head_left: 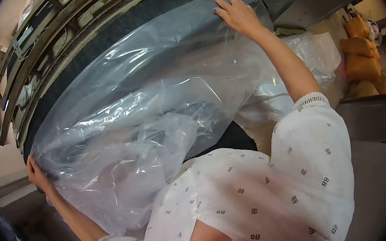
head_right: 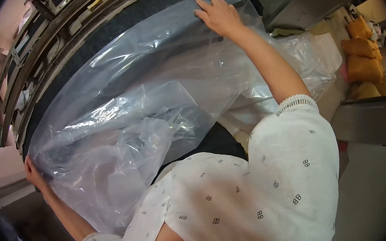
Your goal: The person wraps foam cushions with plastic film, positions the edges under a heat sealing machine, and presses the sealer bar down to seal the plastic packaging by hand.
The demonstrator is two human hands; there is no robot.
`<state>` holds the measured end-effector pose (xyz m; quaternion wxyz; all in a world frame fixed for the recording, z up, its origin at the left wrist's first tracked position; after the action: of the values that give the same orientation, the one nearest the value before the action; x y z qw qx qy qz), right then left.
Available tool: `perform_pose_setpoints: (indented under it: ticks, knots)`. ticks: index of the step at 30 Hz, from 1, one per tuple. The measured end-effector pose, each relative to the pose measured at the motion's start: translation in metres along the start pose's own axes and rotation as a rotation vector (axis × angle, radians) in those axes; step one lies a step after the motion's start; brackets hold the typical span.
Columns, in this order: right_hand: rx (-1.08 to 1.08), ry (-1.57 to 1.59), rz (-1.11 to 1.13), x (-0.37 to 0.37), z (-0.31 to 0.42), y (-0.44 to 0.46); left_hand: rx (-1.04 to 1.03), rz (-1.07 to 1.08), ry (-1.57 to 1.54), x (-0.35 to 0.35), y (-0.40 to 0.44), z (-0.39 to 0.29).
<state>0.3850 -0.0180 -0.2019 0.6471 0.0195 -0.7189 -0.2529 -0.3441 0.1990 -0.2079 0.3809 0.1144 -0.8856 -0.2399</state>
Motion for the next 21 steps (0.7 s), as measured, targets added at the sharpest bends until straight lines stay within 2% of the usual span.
perform_pose_setpoints:
  ticks: [4,7,9,12,15,18,20,21]
  knots:
    - [0.032,0.083,-0.023,0.008,0.016,-0.013,0.266,-0.044,-0.292,0.068,0.006,0.034]
    - [0.053,0.151,-0.147,0.002,0.013,-0.002,0.211,-0.054,-0.102,0.092,-0.007,-0.03]
    - [0.08,0.196,-0.222,-0.003,0.007,0.01,0.202,-0.059,-0.112,0.107,-0.011,-0.031]
    - [-0.054,0.288,-0.138,-0.014,-0.006,0.028,0.212,-0.042,-0.102,0.123,-0.03,-0.056]
    - [-0.056,0.319,-0.318,-0.026,-0.016,0.039,0.218,-0.003,-0.06,0.141,-0.059,-0.061]
    - [-0.124,0.433,0.027,-0.039,-0.031,0.057,0.288,0.011,-0.126,0.144,-0.087,-0.051]
    - [0.042,0.316,0.087,-0.032,-0.029,0.068,0.402,-0.091,-0.117,0.136,-0.096,-0.041]
    - [-0.02,0.548,0.337,-0.028,-0.03,0.076,0.482,-0.169,-0.201,0.13,-0.095,-0.044]
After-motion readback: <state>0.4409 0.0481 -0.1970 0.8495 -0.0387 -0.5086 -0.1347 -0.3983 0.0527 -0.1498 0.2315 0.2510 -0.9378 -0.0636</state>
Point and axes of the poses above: each hand's wrist, its own y-axis towards the middle knuckle, its own x-axis out of the back of the hand, z = x × y, the point moved 3 cm from there along y, towards the middle knuckle
